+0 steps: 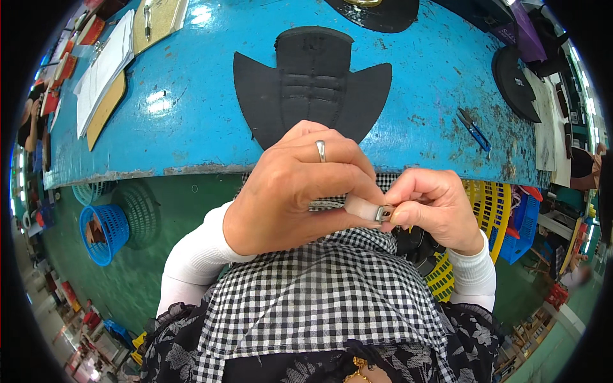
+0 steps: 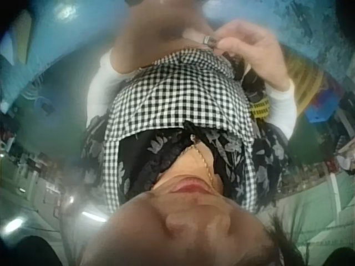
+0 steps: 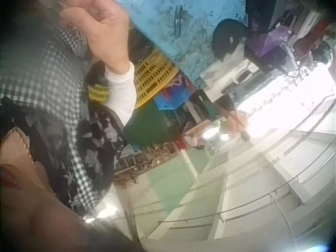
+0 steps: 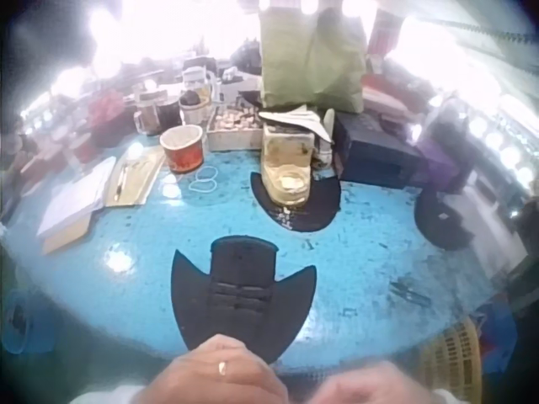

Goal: The person applies adhesive to black shoe upper components using a small brush.

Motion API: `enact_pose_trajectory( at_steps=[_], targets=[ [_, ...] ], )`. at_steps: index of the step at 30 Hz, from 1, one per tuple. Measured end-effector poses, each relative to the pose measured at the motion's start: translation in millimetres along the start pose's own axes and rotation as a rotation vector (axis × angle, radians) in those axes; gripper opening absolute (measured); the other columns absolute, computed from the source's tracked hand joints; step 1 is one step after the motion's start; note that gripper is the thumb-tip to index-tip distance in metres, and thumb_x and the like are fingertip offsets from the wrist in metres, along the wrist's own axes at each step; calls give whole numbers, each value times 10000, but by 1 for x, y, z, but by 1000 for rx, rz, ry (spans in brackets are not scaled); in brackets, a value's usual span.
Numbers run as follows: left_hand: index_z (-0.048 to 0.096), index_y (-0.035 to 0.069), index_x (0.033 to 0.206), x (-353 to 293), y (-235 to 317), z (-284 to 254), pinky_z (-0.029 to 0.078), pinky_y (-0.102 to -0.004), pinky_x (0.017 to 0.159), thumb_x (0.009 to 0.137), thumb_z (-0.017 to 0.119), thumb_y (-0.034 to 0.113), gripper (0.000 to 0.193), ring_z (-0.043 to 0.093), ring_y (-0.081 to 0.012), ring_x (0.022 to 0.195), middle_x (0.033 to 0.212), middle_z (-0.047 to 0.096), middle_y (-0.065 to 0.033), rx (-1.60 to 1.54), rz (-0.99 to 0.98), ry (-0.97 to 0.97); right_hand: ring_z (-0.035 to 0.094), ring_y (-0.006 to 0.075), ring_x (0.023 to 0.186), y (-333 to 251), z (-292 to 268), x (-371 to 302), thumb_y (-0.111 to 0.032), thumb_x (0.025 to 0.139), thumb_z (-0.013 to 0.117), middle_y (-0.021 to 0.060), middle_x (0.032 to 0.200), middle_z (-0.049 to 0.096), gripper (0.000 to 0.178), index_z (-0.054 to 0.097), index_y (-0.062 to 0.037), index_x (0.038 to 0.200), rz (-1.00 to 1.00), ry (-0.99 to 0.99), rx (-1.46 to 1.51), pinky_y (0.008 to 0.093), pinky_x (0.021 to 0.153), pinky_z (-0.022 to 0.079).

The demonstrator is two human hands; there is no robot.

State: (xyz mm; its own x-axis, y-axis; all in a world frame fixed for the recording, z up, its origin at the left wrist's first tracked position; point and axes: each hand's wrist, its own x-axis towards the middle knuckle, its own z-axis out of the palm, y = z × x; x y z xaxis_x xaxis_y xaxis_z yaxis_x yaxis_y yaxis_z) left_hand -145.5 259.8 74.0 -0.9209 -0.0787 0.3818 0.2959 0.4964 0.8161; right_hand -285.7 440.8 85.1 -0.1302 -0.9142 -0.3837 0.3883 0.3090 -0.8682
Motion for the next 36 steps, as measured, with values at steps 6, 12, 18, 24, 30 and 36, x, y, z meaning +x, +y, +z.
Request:
enact_pose_trajectory(
  at_steps=[6,12,18,24,30,36],
  targets=[
    [704,100,825,0,-1,0,439,-287,697,610,810,142,243,610,-145,726,773,639,9,-80,-4,-20,638,96,776,5,3,1,-46,839,674,77,843,682,129,651,30,940,-83,19,-59,209,672,503],
    [707,71,841,-2,1,-1,477,-264,572,611,794,68,246,614,-146,708,768,640,-13,-87,-53,-35,629,81,755,9,6,5,-61,833,685,62,835,687,129,663,25,927,-125,57,-154,206,655,492],
    [701,49,856,-1,-5,-3,496,-257,545,612,786,29,259,621,-156,718,759,629,-30,-70,-42,-31,625,74,742,10,8,9,-77,832,687,52,827,687,131,668,20,918,-168,92,-216,203,645,485],
    [685,28,893,-2,-3,3,500,-271,598,634,813,82,294,631,-155,742,795,649,-47,-159,-123,45,590,80,663,9,10,12,-76,785,720,41,771,661,149,665,0,901,-337,214,-487,221,603,469],
    [682,53,877,-7,-9,1,473,-286,681,646,812,116,273,632,-166,742,805,673,-42,-148,-175,61,560,121,603,10,14,12,-38,716,742,49,745,632,197,649,-27,890,-595,280,-804,244,547,439],
    [683,68,844,-9,-15,0,437,-292,710,658,819,137,241,619,-154,733,774,679,-21,-103,-72,69,567,124,619,24,18,13,-23,693,758,58,759,628,285,627,-16,946,-680,335,-741,243,550,441]
  ],
)
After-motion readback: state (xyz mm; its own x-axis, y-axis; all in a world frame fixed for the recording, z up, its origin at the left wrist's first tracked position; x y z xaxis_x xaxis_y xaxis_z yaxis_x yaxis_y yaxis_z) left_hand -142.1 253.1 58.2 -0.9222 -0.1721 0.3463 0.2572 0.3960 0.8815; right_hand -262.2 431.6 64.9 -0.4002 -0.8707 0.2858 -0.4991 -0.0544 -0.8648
